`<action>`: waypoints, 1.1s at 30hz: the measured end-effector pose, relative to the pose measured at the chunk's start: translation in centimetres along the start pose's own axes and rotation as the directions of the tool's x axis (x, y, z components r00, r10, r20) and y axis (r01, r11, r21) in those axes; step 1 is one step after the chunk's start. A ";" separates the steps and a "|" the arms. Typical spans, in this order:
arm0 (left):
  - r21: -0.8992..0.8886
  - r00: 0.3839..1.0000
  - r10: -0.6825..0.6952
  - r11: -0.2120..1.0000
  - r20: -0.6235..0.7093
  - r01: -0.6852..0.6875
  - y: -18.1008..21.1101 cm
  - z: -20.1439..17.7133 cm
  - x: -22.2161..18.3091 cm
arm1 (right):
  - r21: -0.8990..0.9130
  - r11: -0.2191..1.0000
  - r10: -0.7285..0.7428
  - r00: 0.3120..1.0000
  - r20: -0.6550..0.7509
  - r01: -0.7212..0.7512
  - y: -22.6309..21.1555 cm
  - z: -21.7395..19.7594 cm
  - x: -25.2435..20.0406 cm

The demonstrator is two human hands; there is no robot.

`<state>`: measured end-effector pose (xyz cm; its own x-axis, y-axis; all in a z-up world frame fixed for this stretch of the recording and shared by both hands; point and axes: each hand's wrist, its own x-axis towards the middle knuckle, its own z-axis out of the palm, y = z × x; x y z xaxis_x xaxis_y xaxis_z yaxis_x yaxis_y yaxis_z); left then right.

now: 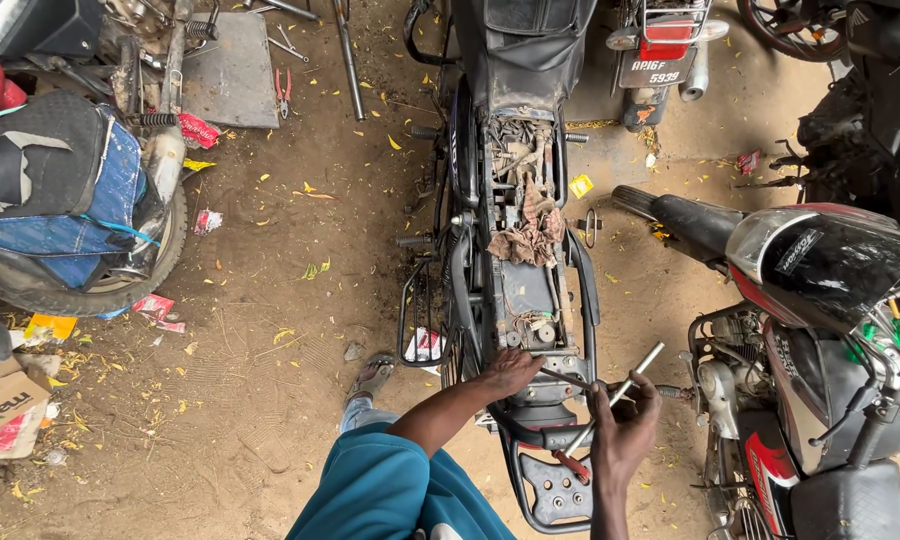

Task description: Using hand tools to remove bolts and inspect components on a motorcycle console and rear frame.

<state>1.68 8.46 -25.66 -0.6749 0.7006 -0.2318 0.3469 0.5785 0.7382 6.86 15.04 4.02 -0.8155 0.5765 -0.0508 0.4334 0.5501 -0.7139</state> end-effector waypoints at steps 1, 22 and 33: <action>0.040 0.999 0.032 0.999 -0.010 -0.031 0.0 0.0 0.0 | 0.072 0.996 -0.062 0.998 0.033 0.060 -0.6 -0.3 -0.1; 0.102 0.997 0.054 0.993 0.052 -0.059 0.5 -1.3 0.4 | -0.468 0.670 -0.527 0.813 0.247 0.576 2.8 -3.1 0.9; 0.120 0.998 0.061 0.991 0.032 -0.064 -0.3 0.2 1.2 | -0.353 0.890 -0.277 0.957 0.082 0.288 -0.1 -3.3 0.9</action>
<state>0.89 9.18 -26.30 -0.6313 0.7475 -0.2064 0.4650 0.5779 0.6706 7.37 17.48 6.37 -0.9323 0.3497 0.0922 0.2862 0.8692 -0.4031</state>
